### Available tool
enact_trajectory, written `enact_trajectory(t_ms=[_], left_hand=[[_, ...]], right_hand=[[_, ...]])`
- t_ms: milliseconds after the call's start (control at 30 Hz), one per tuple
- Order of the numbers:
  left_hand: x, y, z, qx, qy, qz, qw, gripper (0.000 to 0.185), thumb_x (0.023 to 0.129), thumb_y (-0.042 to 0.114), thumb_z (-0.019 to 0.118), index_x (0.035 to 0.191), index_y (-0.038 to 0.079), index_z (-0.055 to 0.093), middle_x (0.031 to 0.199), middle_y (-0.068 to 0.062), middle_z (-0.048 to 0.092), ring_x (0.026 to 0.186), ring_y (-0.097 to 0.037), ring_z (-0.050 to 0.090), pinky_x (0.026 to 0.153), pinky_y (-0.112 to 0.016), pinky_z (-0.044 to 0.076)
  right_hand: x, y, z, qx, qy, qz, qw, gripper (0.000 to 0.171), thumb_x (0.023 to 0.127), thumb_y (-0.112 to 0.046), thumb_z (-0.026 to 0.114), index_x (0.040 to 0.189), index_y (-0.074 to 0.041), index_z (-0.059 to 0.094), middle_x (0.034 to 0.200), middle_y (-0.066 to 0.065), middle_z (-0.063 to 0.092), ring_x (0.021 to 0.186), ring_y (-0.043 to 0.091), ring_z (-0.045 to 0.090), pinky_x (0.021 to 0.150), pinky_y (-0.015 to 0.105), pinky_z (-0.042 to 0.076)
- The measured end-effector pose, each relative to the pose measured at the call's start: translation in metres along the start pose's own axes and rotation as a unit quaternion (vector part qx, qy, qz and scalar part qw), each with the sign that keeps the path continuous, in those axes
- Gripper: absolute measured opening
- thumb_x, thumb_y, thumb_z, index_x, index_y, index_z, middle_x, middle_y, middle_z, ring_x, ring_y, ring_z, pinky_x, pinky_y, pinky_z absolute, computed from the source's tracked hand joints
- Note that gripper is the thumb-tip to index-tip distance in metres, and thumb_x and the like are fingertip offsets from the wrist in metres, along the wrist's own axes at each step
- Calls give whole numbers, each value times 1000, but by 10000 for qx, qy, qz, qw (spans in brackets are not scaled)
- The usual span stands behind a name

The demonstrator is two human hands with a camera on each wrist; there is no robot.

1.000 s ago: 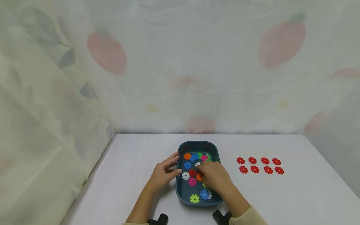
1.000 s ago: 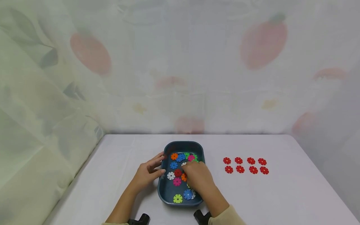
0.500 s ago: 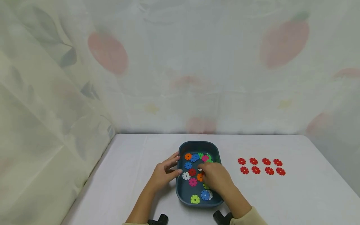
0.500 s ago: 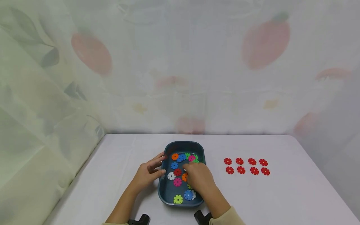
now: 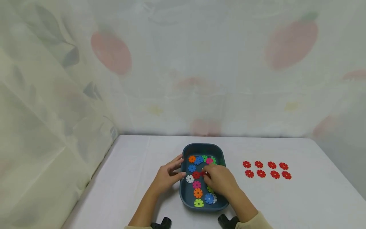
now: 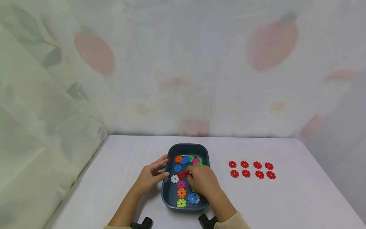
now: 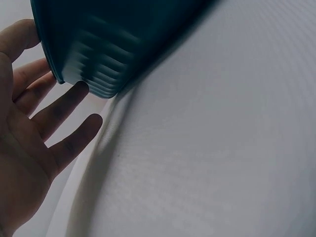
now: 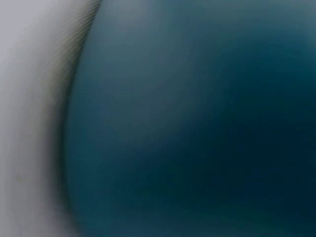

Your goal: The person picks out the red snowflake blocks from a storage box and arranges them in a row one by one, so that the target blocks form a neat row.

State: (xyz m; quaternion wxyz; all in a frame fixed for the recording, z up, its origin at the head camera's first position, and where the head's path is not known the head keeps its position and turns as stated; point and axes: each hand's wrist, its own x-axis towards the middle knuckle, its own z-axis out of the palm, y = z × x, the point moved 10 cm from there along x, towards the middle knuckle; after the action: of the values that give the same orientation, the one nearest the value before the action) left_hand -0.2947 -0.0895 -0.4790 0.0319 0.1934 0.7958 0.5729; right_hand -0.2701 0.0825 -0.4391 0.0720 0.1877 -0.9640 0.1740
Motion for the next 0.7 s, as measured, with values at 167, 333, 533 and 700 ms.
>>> enact_trajectory(t_ms=[167, 333, 533, 700], left_hand=[[0, 2, 0, 55, -46, 139, 9999, 62, 85, 38, 68, 137, 12, 49, 149, 9, 38, 124, -23, 52, 92, -34, 51], [1, 3, 2, 82, -101, 166, 9998, 61, 85, 35, 69, 137, 11, 49, 149, 7, 38, 124, -26, 52, 92, -35, 52], [1, 0, 0, 42, -37, -32, 10000, 63, 82, 38, 71, 136, 14, 51, 147, 13, 39, 123, -21, 53, 91, -30, 52], [1, -1, 0, 63, 25, -86, 9999, 58, 83, 30, 71, 136, 15, 52, 146, 16, 40, 123, -19, 54, 91, -30, 52]], right_hand=[[-2, 6, -4, 714, 126, 178, 9972, 19, 82, -24, 69, 101, -26, 65, 68, -17, 54, 58, 3, 45, 52, 17, 41], [-5, 9, -11, 1064, 460, 195, 9931, 36, 83, -24, 68, 119, -24, 64, 82, -14, 64, 63, 2, 48, 57, 18, 46], [-5, 7, -19, 1369, 780, -10, 9875, 31, 84, -23, 70, 115, -24, 66, 92, -13, 70, 73, -1, 55, 72, 22, 55], [-6, 10, -23, 1924, 992, -83, 9763, 34, 79, -21, 76, 112, -23, 67, 80, -16, 65, 70, -2, 56, 65, 17, 53]])
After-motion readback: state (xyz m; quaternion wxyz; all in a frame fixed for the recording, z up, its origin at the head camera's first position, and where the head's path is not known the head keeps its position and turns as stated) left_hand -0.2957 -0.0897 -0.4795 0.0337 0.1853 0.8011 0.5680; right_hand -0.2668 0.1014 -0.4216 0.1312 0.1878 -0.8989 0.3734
